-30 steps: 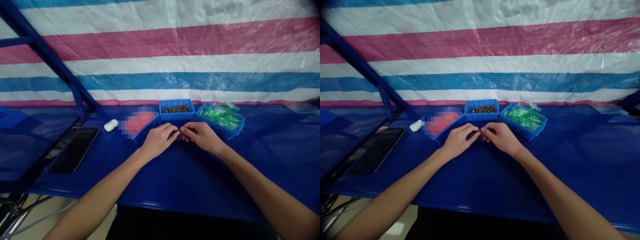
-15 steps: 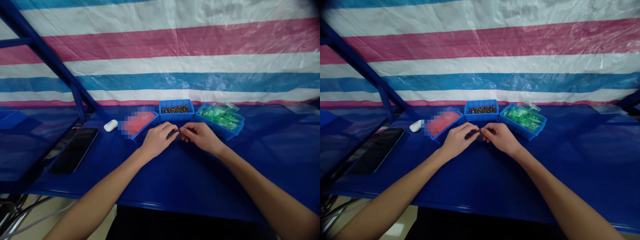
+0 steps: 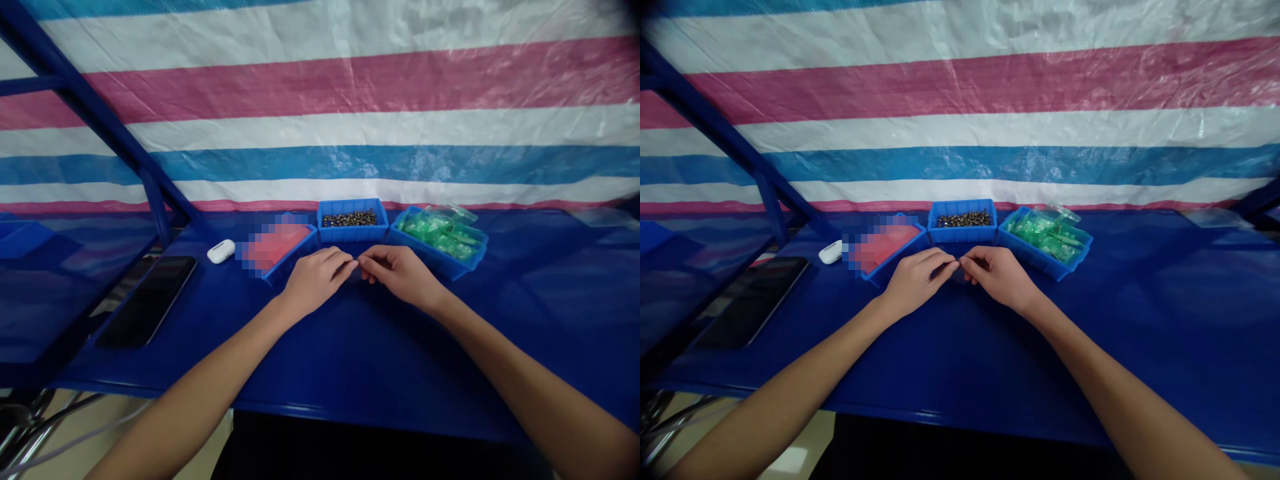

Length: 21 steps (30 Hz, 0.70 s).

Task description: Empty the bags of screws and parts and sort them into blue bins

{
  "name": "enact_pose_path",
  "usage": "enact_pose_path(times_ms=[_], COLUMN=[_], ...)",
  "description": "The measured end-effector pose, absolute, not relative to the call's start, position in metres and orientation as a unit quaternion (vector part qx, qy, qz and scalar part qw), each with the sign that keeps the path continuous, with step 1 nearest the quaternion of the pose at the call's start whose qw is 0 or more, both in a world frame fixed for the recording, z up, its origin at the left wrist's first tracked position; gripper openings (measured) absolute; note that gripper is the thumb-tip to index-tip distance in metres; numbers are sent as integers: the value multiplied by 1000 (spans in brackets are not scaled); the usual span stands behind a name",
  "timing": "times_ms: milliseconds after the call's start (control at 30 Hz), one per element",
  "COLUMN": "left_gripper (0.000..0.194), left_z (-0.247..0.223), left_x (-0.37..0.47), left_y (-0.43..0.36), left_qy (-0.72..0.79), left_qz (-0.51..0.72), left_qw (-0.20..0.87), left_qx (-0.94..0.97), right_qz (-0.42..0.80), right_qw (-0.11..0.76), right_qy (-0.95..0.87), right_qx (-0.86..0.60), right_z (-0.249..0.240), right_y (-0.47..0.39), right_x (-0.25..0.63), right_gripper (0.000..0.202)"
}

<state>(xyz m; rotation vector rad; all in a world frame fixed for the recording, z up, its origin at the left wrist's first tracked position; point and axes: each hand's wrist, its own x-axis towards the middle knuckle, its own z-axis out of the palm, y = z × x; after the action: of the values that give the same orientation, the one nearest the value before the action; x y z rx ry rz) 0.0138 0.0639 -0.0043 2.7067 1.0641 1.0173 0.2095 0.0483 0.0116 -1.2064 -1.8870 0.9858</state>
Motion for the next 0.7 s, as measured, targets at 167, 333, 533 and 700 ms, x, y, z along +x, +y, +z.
enact_pose_path(times_ms=[167, 333, 533, 700], left_gripper=[22, 16, 17, 24], left_z=[-2, -1, -3, -4], left_x=[13, 12, 13, 13], left_y=[63, 64, 65, 65], left_qy=[357, 351, 338, 352], left_qz=[326, 337, 346, 334], left_qw=[53, 86, 60, 44], left_qx=[874, 869, 873, 873], right_qz=[369, 382, 392, 392], right_qw=[341, 334, 338, 342], right_qy=[-724, -721, -718, -714], right_qx=[-472, -472, -466, -468], right_z=[11, 11, 12, 13], right_y=[49, 50, 48, 48], right_x=[211, 210, 209, 209], right_gripper=[29, 30, 28, 27])
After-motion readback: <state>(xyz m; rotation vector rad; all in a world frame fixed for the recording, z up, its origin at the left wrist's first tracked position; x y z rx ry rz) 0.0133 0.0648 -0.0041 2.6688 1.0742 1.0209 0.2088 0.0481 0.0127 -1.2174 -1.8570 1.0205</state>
